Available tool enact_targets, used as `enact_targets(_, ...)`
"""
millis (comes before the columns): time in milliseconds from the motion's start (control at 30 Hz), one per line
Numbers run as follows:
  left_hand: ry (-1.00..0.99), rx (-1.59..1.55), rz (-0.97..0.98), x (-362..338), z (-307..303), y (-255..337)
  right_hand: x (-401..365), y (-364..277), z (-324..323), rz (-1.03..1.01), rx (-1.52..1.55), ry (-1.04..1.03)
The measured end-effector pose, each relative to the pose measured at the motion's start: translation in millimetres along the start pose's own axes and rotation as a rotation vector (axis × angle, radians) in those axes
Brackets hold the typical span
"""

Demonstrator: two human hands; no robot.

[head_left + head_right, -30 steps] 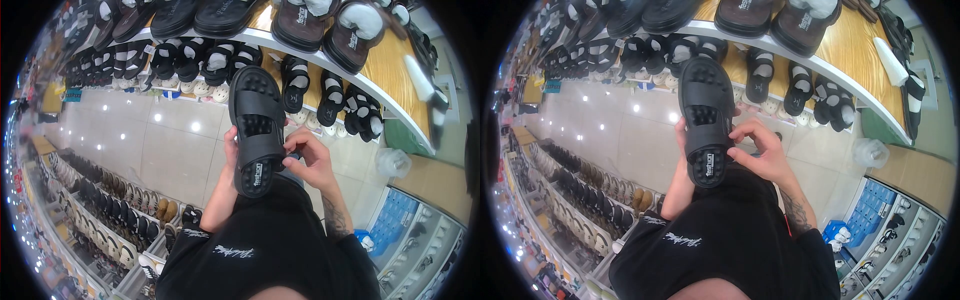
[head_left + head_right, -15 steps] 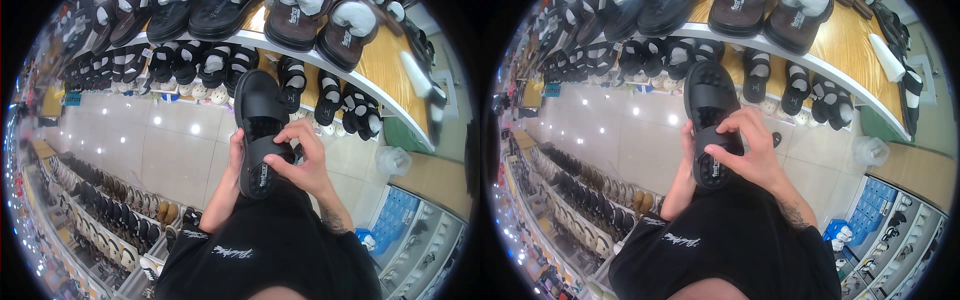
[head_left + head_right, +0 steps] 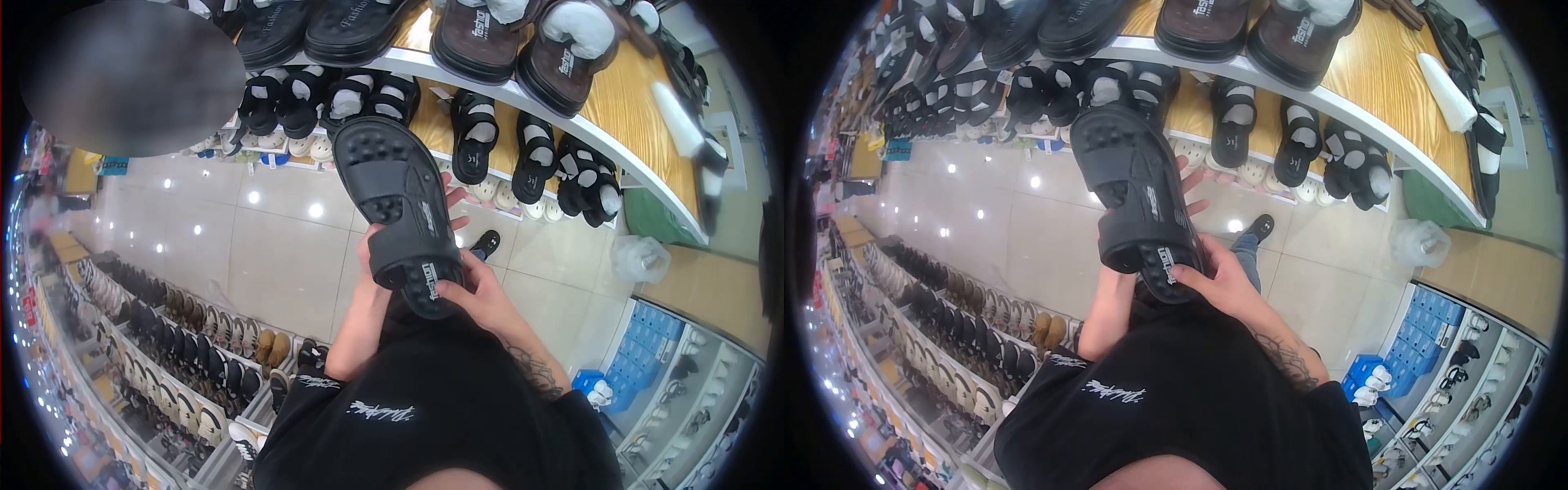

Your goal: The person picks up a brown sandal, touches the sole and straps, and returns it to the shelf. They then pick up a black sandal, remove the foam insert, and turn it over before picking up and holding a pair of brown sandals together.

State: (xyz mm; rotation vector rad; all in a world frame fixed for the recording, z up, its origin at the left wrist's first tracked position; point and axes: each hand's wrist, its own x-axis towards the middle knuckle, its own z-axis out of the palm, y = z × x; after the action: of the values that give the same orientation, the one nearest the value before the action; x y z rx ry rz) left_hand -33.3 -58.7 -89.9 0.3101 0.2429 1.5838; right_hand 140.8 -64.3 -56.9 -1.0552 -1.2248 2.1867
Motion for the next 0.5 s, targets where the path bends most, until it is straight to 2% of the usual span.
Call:
enact_targets(33,0.081,-0.043,0.023,-2,8,6,0,0,-3,0.004,-0.057,0.017)
enact_targets(67,0.079,-0.044,0.022,-6,-2,13,0,0,-6,0.009,-0.115,0.033)
enact_targets(133,0.278,0.380,-0.106,-13,-22,28,1,-3,-9,-0.004,-0.151,0.071)
enact_targets(167,0.278,0.379,-0.104,-15,-22,27,1,-4,-10,-0.016,-0.187,0.107)
enact_targets(233,0.548,0.455,-0.032,-17,-9,26,3,-2,-16,-0.031,-0.237,0.120)
enact_targets(267,0.546,0.455,-0.030,-17,-6,22,4,0,-19,-0.045,-0.283,0.136)
enact_targets(333,0.577,0.563,0.178,-18,-1,11,5,-1,-22,-0.053,-0.294,0.134)
enact_targets(500,0.602,0.583,0.113,-28,-18,10,1,-10,-27,-0.070,-0.241,0.102)
